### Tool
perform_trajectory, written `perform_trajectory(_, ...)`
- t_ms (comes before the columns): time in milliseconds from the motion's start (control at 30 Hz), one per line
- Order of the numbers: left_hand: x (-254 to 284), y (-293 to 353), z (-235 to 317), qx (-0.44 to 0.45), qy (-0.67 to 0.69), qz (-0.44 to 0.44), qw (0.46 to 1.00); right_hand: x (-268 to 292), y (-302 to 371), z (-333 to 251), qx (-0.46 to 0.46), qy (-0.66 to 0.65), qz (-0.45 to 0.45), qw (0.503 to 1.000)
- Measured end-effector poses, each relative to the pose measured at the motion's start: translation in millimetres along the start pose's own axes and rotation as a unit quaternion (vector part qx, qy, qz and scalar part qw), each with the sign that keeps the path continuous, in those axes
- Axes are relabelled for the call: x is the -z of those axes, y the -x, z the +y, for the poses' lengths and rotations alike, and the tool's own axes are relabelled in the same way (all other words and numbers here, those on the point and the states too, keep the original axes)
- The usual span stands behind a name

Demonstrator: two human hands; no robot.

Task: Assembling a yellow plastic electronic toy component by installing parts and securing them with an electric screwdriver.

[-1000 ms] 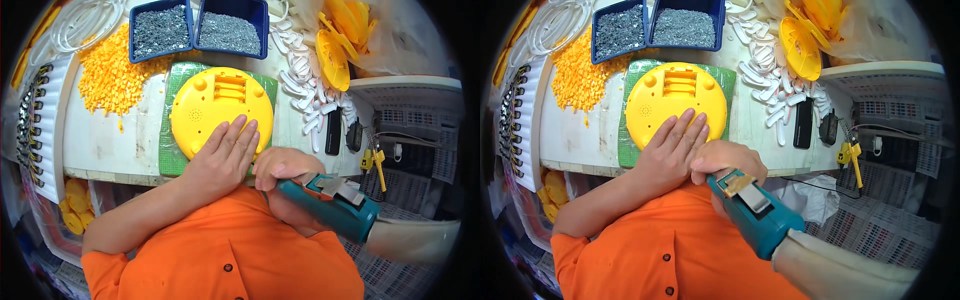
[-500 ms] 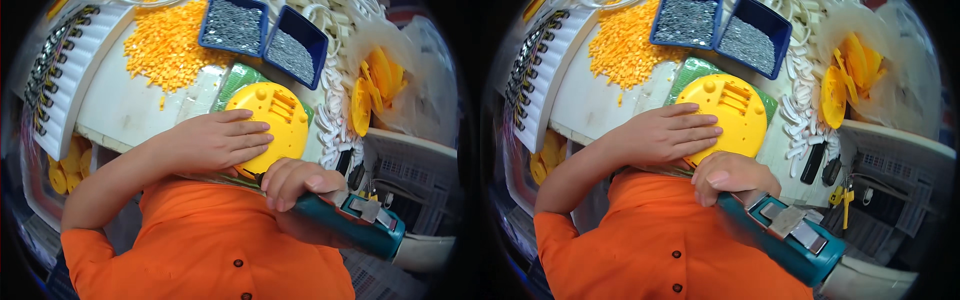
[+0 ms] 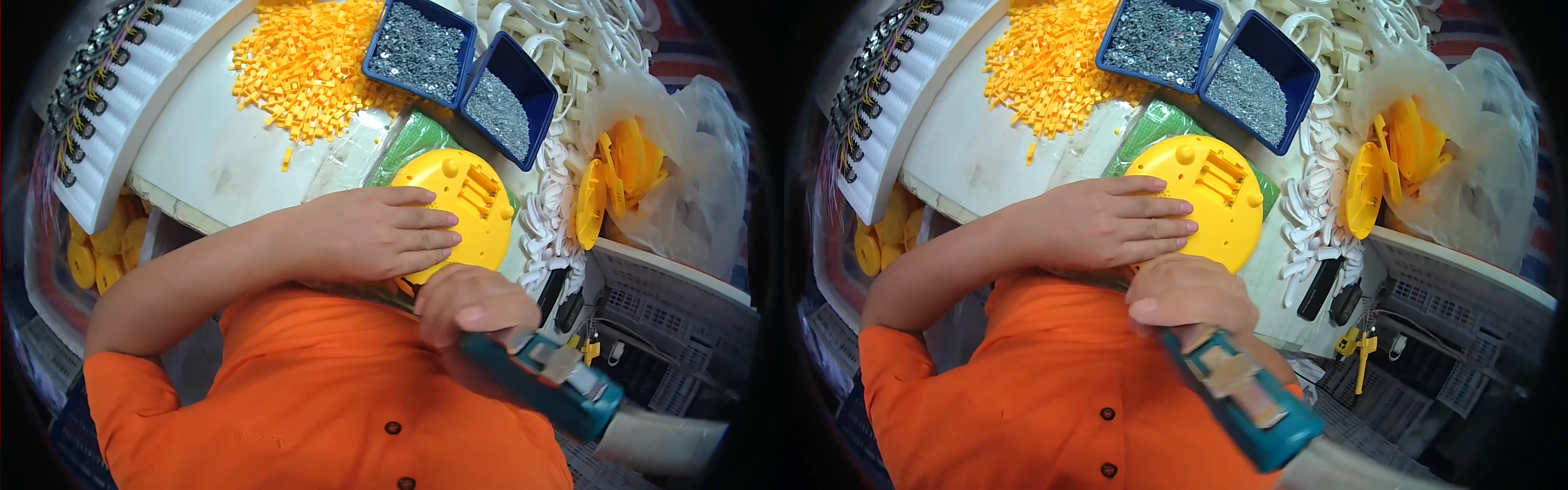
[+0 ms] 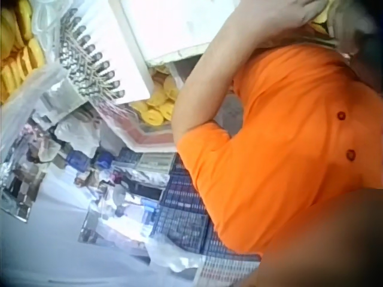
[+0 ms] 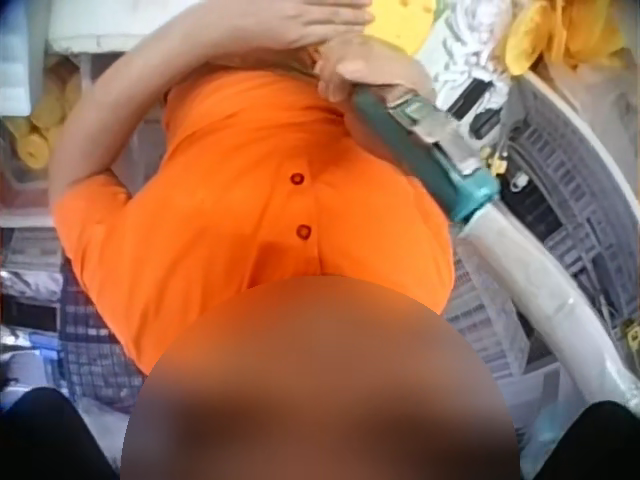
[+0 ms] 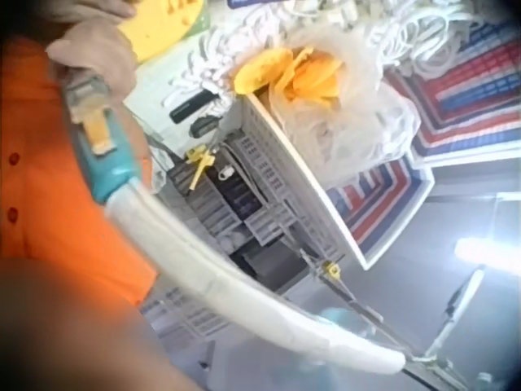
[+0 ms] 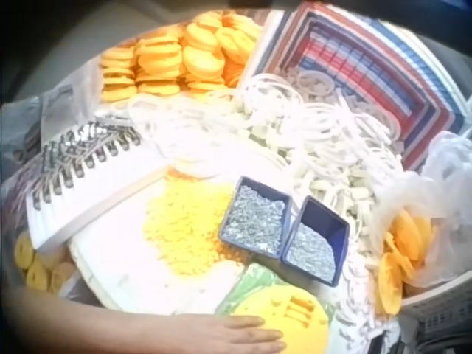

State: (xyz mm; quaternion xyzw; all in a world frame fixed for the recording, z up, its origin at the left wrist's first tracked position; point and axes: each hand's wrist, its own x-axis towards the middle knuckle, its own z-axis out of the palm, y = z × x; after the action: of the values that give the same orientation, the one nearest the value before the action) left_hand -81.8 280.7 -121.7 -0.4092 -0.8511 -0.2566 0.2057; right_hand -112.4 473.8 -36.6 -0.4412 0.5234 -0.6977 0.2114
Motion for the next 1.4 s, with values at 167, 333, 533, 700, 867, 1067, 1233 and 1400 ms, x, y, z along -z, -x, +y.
perform_trajectory(167, 19.1, -20.1, 1.0, -0.032, -0.046, -0.04, 0.998, 35.8, -34.8, -55.2, 0.052, -0.07, 0.184, 0.979)
perform_trajectory(333, 62.4, -69.2, -7.1, 0.056, 0.086, 0.046, 0.994, 116.9, -69.5, -83.0, 0.051, -0.057, 0.223, 0.972)
perform_trajectory(533, 66.2, -85.8, -18.5, 0.084, 0.108, 0.045, 0.99, 116.3, -59.1, -70.7, 0.02, 0.067, 0.283, 0.957)
perform_trajectory(700, 61.4, -80.0, -22.2, 0.093, 0.116, 0.056, 0.987, 106.7, -50.7, -66.2, 0.003, 0.149, 0.281, 0.948)
perform_trajectory(867, 55.7, -45.5, 10.6, -0.07, -0.036, 0.002, 0.997, 103.5, -41.9, -61.2, -0.006, 0.14, 0.27, 0.953)
perform_trajectory(1067, 27.3, 0.5, 28.2, -0.08, -0.057, -0.03, 0.995, 113.0, -26.3, -50.9, 0.005, 0.128, 0.248, 0.96)
perform_trajectory(1233, 36.0, 3.7, 35.6, -0.032, -0.062, -0.002, 0.998, 111.3, -35.0, -32.0, 0.005, 0.115, 0.243, 0.963)
perform_trajectory(1400, 114.0, 21.3, 39.9, 0.159, -0.044, 0.151, 0.975, 164.2, 3.4, -6.6, 0.022, -0.04, 0.29, 0.956)
